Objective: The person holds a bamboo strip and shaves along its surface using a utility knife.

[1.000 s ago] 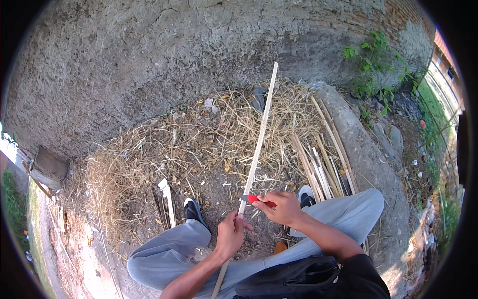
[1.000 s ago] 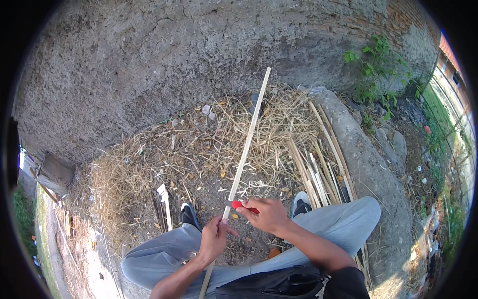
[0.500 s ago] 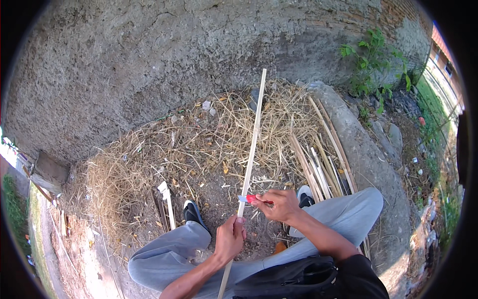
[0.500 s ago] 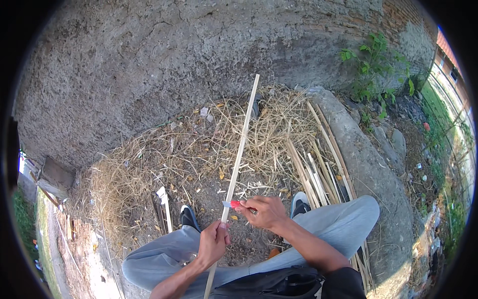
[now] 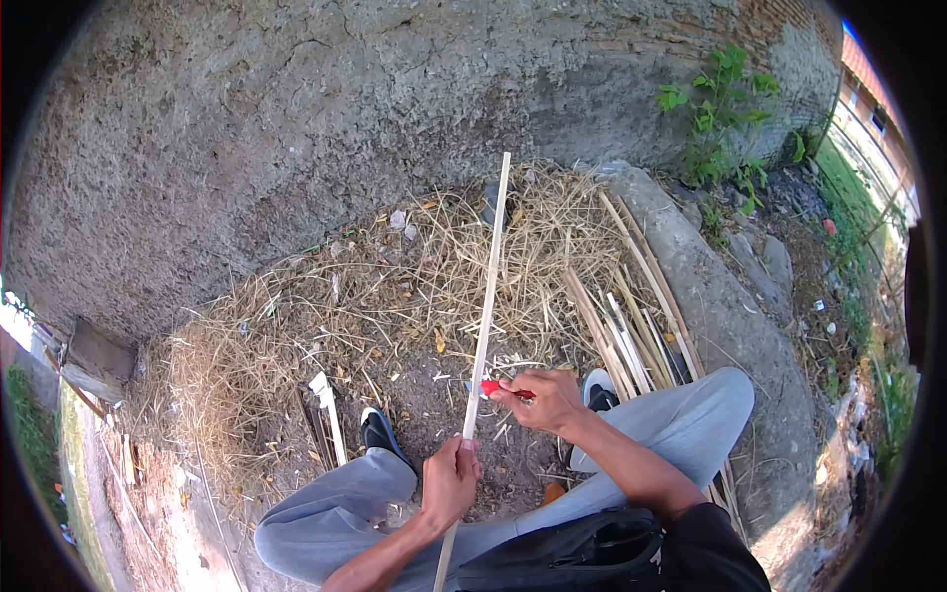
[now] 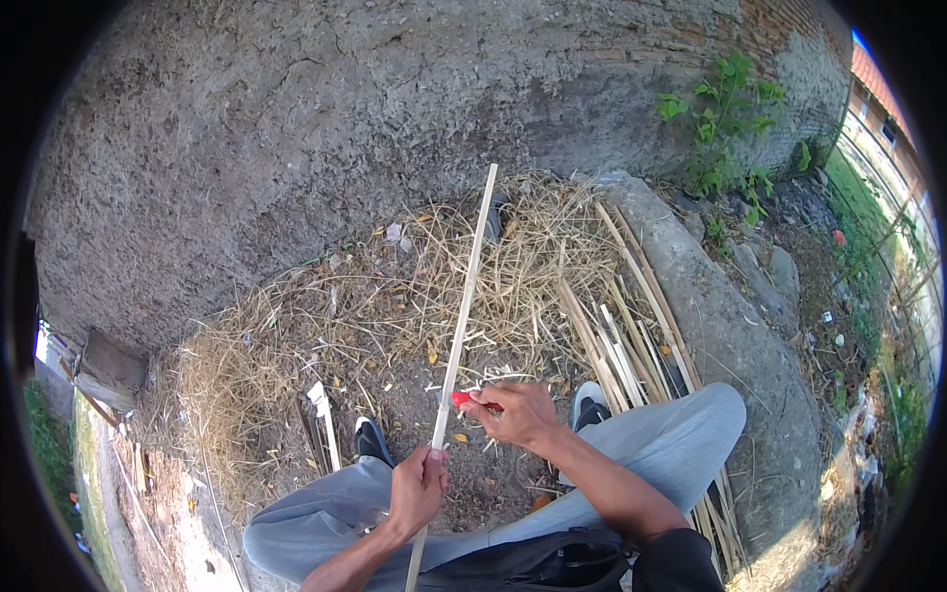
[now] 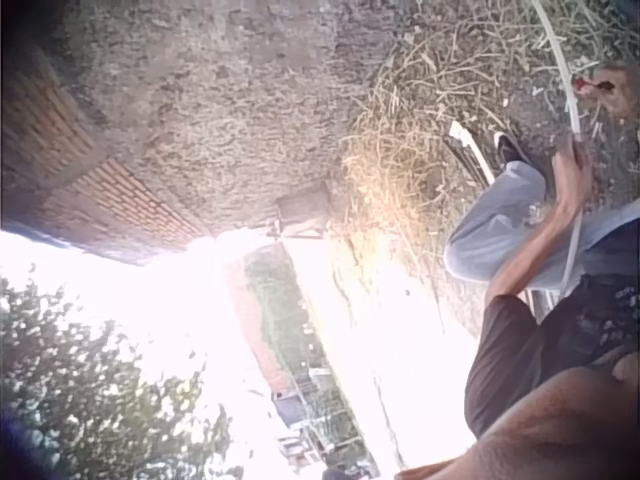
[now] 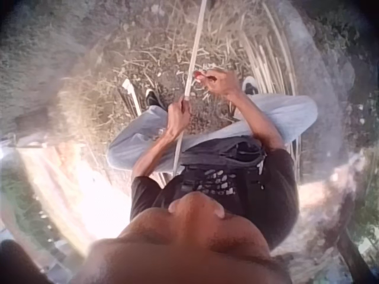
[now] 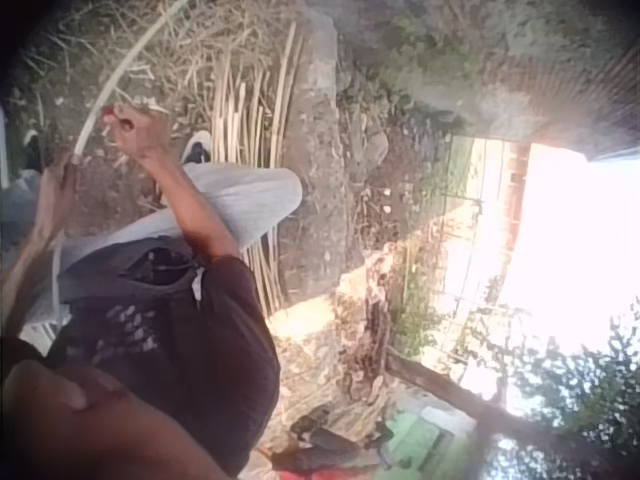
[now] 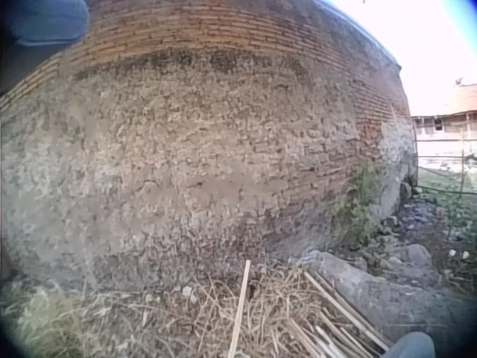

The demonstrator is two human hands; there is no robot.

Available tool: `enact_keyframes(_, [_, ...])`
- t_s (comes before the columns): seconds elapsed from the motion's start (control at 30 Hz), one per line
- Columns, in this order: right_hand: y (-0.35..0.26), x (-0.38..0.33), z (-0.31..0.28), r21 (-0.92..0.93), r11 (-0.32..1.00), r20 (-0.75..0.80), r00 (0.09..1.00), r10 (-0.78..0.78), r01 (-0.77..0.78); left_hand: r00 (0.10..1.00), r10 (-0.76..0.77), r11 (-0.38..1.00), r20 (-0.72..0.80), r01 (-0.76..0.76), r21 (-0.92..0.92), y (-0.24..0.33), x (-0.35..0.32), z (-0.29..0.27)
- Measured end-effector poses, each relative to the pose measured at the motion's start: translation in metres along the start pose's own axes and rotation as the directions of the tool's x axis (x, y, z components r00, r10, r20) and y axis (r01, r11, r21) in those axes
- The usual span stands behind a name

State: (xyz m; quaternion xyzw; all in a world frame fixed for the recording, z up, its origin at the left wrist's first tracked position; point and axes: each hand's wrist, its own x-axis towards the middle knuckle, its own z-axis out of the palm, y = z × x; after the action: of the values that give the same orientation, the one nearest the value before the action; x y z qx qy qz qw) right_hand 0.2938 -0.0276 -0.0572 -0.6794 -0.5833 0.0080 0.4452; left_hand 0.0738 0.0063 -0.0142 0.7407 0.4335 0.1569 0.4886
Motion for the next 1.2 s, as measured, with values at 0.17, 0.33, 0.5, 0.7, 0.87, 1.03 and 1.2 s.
enact_keyframes(0.17, [0.005,0.0,0.001,0.027,1.0,-0.037,0.999,0.011,-0.01,1.0,-0.005,1.0,0.002,0.005,0.017,0.004,-0.001,0.001])
enact_keyframes(0.33, [0.009,0.002,0.002,-0.001,1.0,-0.02,1.0,0.024,-0.024,1.0,0.011,1.0,-0.005,-0.011,0.007,-0.001,-0.004,0.002])
enact_keyframes(0.5, [0.017,0.003,0.005,0.012,0.999,-0.045,0.998,0.039,-0.038,1.0,0.003,1.0,0.009,-0.003,0.011,-0.002,-0.005,0.003])
enact_keyframes(0.7, [0.028,0.006,0.003,-0.026,0.997,-0.035,0.997,0.065,-0.066,0.999,-0.033,0.999,0.023,0.033,0.018,0.0,-0.01,0.003])
enact_keyframes(0.87, [0.029,0.007,0.001,-0.038,0.996,-0.026,0.996,0.085,-0.086,1.0,-0.008,1.0,0.021,0.007,0.014,-0.002,-0.014,0.004])
enact_keyframes(1.03, [0.032,0.01,0.002,-0.011,0.997,-0.051,0.996,0.079,-0.079,0.998,-0.047,0.999,0.03,0.046,0.025,-0.007,-0.014,0.003])
enact_keyframes(1.2, [0.046,0.02,-0.007,-0.084,0.94,0.049,0.941,0.335,-0.33,0.998,-0.022,0.998,0.056,0.018,0.066,-0.003,-0.022,0.002])
